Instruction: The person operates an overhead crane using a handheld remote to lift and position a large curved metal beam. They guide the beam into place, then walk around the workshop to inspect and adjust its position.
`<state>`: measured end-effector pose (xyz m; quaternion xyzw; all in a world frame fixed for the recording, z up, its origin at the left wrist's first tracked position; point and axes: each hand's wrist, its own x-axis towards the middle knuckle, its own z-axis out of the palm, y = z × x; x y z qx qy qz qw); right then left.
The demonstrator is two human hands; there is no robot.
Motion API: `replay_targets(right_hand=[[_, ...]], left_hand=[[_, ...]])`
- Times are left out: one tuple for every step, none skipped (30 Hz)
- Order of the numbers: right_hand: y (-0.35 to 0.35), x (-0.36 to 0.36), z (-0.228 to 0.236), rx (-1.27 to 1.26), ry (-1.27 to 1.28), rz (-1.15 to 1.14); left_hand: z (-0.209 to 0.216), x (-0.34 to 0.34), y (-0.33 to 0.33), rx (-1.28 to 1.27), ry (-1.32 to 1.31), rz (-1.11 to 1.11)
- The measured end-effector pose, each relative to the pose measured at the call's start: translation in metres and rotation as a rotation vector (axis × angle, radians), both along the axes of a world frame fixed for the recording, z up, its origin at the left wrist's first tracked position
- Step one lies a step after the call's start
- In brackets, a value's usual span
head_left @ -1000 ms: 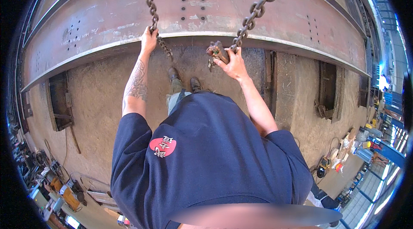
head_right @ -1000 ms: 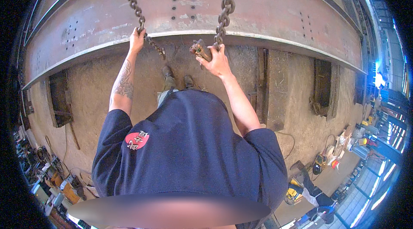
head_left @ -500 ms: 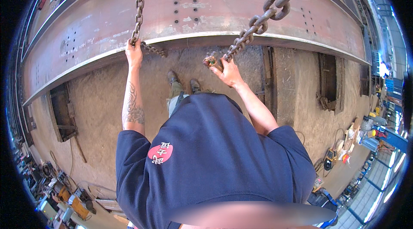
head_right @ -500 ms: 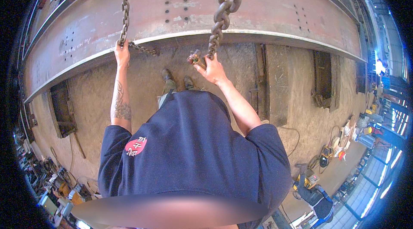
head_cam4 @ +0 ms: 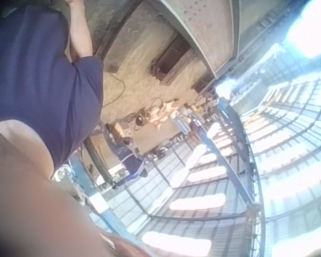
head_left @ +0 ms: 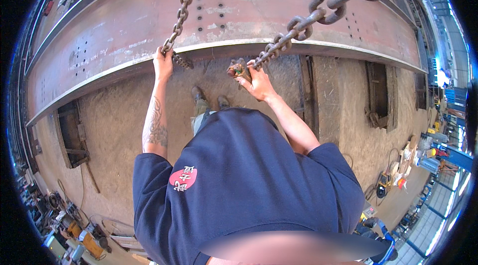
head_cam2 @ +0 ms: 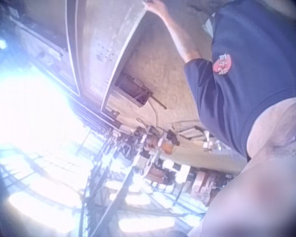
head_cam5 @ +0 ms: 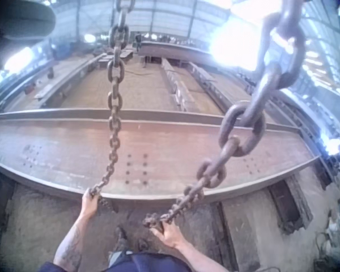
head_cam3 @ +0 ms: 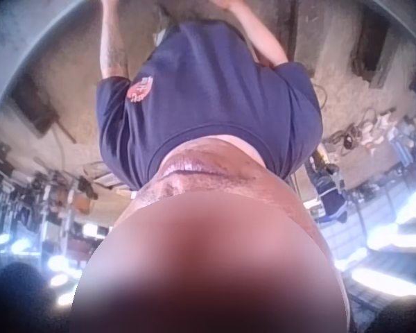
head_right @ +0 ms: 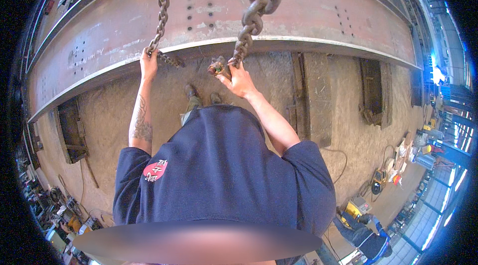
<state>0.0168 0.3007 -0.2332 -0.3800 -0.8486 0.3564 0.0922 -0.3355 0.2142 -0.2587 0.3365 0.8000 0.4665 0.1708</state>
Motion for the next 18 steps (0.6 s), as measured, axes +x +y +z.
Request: replay_targets(right_hand=[[0.0, 0.001, 0.0, 0.017, 0.008, 0.004], [0.0, 0.003, 0.001, 0.023, 0.012, 0.012], [0.002, 0.004, 0.005, 0.032, 0.02, 0.02], [0.002, 0.004, 0.007, 0.042, 0.028, 0.027], [0.002, 0.004, 0.007, 0.041, 0.024, 0.02], [0.003, 0.005, 0.006, 0.039, 0.021, 0.0], [0.003, 0.005, 0.008, 0.036, 0.019, -0.025], [0.004, 0.006, 0.011, 0.022, 0.02, -0.036], [0.004, 0.003, 0.024, 0.009, 0.029, -0.035], [0.002, 0.003, 0.029, -0.006, 0.038, -0.043], [0.001, 0.002, 0.028, 0.016, 0.072, -0.044], [0.001, 0.004, 0.027, 0.039, 0.104, -0.053], [-0.001, 0.005, 0.027, 0.056, 0.133, -0.054], [-0.001, 0.006, 0.028, 0.015, 0.127, -0.049], [0.002, 0.007, 0.036, -0.026, 0.117, -0.032], [0.003, 0.008, 0.04, -0.067, 0.108, -0.013], [0.002, 0.009, 0.037, -0.037, 0.147, -0.015], [0.001, 0.011, 0.034, -0.008, 0.181, -0.011]], left_hand=[[0.0, 0.003, -0.001, -0.008, -0.004, -0.007], [-0.001, 0.005, -0.001, -0.017, -0.008, -0.014], [-0.006, 0.004, -0.001, 0.027, 0.041, -0.034], [-0.016, 0.004, -0.001, 0.119, -0.017, -0.038], [-0.026, 0.004, -0.002, 0.211, -0.076, -0.042], [-0.03, 0.005, 0.001, 0.302, -0.137, -0.061], [-0.011, 0.014, 0.0, 0.182, -0.174, -0.094], [-0.014, 0.019, 0.0, 0.165, -0.136, -0.148], [-0.02, 0.021, -0.004, 0.15, -0.088, -0.189], [-0.027, 0.026, -0.007, 0.132, -0.041, -0.24], [-0.033, 0.031, -0.015, 0.17, 0.185, -0.329], [-0.038, 0.037, -0.02, 0.211, 0.41, -0.424], [-0.041, 0.041, -0.028, 0.207, 0.202, -0.304], [-0.042, 0.042, -0.034, 0.197, -0.005, -0.181], [-0.042, 0.043, -0.039, 0.282, -0.071, -0.128], [-0.04, 0.043, -0.043, 0.366, -0.137, -0.074], [-0.041, 0.038, -0.048, 0.341, -0.15, -0.054], [-0.042, 0.03, -0.046, 0.294, -0.09, -0.058]])
